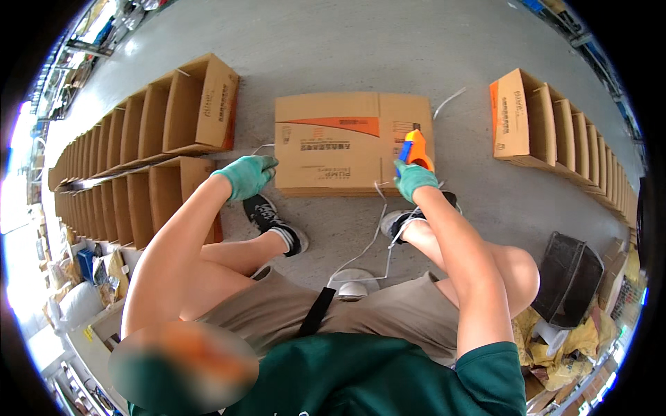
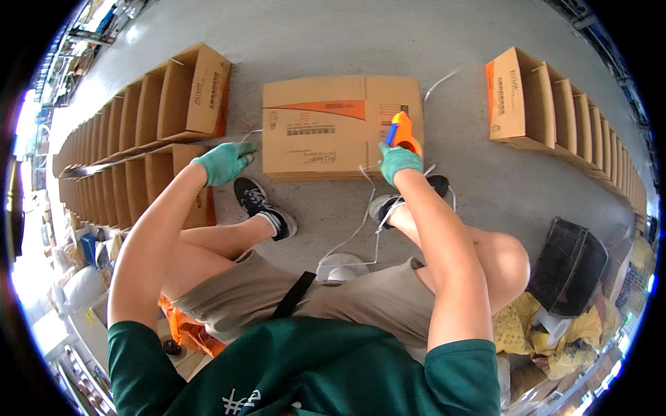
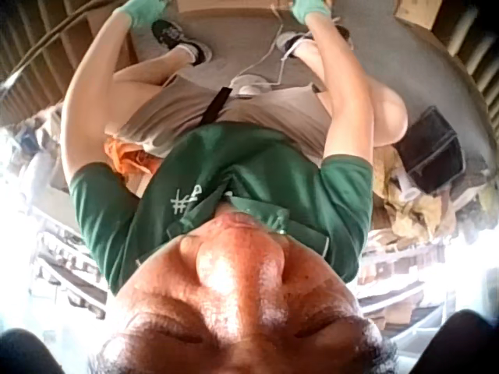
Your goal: The person sits on the floor and repeatedly tapes cardboard boxes using a handheld tape dispenser. They fold the flaps of each box, apply tape to seal it, and then move the finished box aside to process the next one from a nearby stack.
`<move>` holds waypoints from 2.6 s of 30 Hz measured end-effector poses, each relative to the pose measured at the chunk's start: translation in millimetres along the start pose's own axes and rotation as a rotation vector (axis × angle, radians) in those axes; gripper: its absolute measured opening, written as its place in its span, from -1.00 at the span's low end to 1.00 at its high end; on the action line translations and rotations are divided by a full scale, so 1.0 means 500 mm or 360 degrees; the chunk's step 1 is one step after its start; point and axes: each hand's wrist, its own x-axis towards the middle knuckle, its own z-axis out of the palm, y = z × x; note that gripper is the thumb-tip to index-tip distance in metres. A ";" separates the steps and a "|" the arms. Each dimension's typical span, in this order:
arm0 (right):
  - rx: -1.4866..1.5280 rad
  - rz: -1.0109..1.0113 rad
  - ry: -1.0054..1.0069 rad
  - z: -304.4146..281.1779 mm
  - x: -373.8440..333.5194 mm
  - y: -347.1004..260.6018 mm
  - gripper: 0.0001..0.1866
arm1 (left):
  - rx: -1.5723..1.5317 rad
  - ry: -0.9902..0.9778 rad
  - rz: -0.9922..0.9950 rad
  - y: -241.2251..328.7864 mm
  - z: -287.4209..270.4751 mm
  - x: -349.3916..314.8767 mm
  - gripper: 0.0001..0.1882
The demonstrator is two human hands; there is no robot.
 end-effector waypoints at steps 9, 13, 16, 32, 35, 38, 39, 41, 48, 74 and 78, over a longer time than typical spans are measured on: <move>0.0114 -0.0131 0.0074 0.052 0.033 0.037 -0.59 | -0.1456 0.0707 -0.0502 -0.185 0.236 0.333 -0.63; 0.0082 -0.0199 0.0038 0.025 0.048 -0.006 -0.52 | -0.2254 0.0802 -0.0400 -0.285 0.306 0.385 -0.64; 0.0795 0.0267 -0.0007 0.090 0.066 0.072 -0.51 | -0.2218 0.0657 -0.0525 -0.141 0.252 0.389 -0.65; 0.0563 0.0348 0.0075 0.069 0.076 0.051 -0.63 | -0.1756 0.0918 -0.0352 -0.170 0.159 0.322 -0.59; 0.0352 0.0290 0.0189 0.030 0.052 0.035 -0.59 | -0.1986 0.1213 -0.0312 -0.236 0.095 0.272 -0.73; 0.1358 0.0644 0.0495 0.059 0.058 0.056 -0.57 | -0.2110 0.1391 -0.0056 -0.257 0.044 0.211 -0.63; 0.1874 0.0791 0.0681 0.099 0.068 0.078 -0.56 | -0.2054 0.1353 -0.0062 -0.240 0.031 0.200 -0.59; 0.0826 0.0481 0.0264 0.065 0.061 0.073 -0.59 | -0.1943 0.1384 -0.0089 -0.242 0.012 0.166 -0.54; -0.0135 -0.0454 0.1174 -0.349 -0.133 -0.130 -0.50 | -0.1869 0.1396 -0.0217 -0.258 0.049 0.083 -0.48; -0.0355 -0.1124 0.1208 -0.248 -0.200 -0.154 -0.73 | -0.0644 0.1624 -0.0317 -0.158 -0.035 -0.053 -0.64; 0.0280 -0.0958 0.1231 -0.343 -0.229 -0.161 -0.68 | -0.0602 0.1645 -0.0212 -0.097 -0.047 -0.065 -0.76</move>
